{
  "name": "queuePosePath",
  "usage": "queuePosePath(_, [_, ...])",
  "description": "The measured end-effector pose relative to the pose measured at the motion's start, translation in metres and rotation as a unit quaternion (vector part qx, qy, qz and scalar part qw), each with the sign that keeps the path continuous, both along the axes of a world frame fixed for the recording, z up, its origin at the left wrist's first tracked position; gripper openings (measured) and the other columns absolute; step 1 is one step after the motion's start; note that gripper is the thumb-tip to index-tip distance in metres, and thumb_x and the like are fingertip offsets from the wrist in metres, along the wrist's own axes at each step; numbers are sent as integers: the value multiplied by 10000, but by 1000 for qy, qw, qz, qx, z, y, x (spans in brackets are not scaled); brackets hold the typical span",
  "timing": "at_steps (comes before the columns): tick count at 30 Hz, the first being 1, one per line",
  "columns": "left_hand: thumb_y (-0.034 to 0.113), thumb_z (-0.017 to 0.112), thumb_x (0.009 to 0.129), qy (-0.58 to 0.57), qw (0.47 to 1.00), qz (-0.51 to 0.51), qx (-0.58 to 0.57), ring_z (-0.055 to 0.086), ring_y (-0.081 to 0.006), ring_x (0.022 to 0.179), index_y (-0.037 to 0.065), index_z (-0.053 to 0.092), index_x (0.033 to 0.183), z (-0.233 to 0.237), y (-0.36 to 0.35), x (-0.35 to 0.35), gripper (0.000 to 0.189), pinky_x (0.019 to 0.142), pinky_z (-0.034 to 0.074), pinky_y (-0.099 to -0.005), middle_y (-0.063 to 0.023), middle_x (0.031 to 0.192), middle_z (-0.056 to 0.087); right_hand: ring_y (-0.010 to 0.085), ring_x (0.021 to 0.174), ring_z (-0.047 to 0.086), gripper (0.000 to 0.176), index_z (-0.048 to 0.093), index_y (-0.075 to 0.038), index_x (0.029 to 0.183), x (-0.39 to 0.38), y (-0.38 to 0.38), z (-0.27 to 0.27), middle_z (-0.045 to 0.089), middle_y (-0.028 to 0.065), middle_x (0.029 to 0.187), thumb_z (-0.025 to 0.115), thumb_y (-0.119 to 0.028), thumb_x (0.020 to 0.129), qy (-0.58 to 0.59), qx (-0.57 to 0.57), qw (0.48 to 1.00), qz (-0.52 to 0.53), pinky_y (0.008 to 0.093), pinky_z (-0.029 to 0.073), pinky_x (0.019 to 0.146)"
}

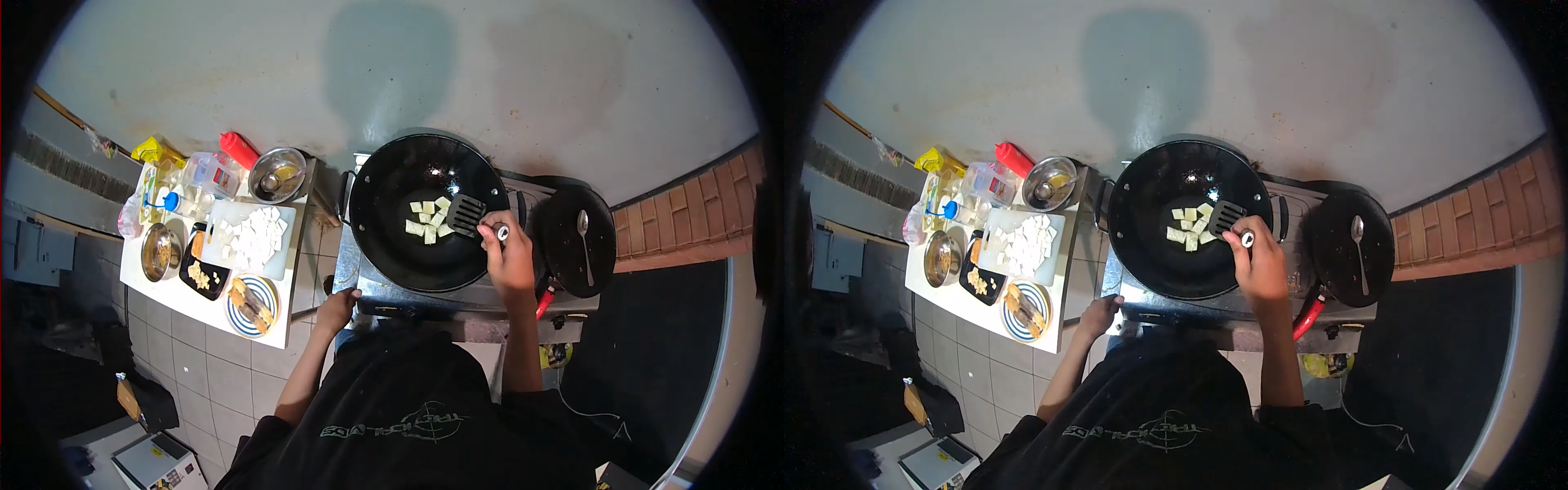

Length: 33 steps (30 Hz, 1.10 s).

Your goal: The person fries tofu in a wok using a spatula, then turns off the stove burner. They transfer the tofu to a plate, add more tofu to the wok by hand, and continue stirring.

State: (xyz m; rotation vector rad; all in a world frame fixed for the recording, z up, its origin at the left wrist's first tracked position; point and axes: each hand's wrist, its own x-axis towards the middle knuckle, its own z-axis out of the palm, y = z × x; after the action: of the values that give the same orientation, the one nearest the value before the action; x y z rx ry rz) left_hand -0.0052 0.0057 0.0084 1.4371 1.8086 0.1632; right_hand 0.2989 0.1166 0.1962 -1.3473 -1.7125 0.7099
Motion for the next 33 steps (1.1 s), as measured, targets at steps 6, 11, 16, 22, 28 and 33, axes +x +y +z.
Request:
queuePosePath(6, [513,357,1001,0,999,26,39,604,-455,971,53,647,1007,-6,-5,3,543,798,460,-544,-257,960,653,277,755,549,113,496,0,947,-6,4,3,556,134,885,594,-50,925,1,37,998,46,310,457,712])
queuePosePath(11, [516,360,1000,7,999,19,32,597,-458,985,48,641,1017,-4,-4,3,547,802,455,-545,-261,973,650,270,791,553,118,485,-8,958,-2,8,-4,552,136,914,591,-49,926,1,48,996,75,290,457,750])
queuePosePath(16, [524,366,997,8,999,8,48,596,-467,974,39,633,1016,-12,-6,2,554,799,454,-546,-260,963,652,289,812,562,118,490,-9,956,3,0,1,554,138,915,595,-52,922,9,3,997,77,291,462,755])
queuePosePath(22, [514,369,997,33,999,1,21,612,-469,962,105,649,1071,-8,-2,1,501,802,473,-579,-252,973,666,296,805,560,126,481,-2,956,4,9,-7,554,142,921,596,-9,905,32,97,991,84,289,466,759])
queuePosePath(28, [503,371,999,36,999,-4,16,608,-468,973,101,643,1064,0,0,1,490,805,467,-582,-265,996,658,342,784,535,145,463,2,957,1,14,-18,541,145,904,597,-3,900,40,101,989,99,297,465,736])
queuePosePath(33, [512,395,993,30,999,23,25,596,-480,978,62,647,1034,4,-1,5,518,833,458,-548,-262,950,662,284,757,534,127,469,0,943,4,1,-8,541,134,870,591,-13,911,54,47,992,104,284,459,730])
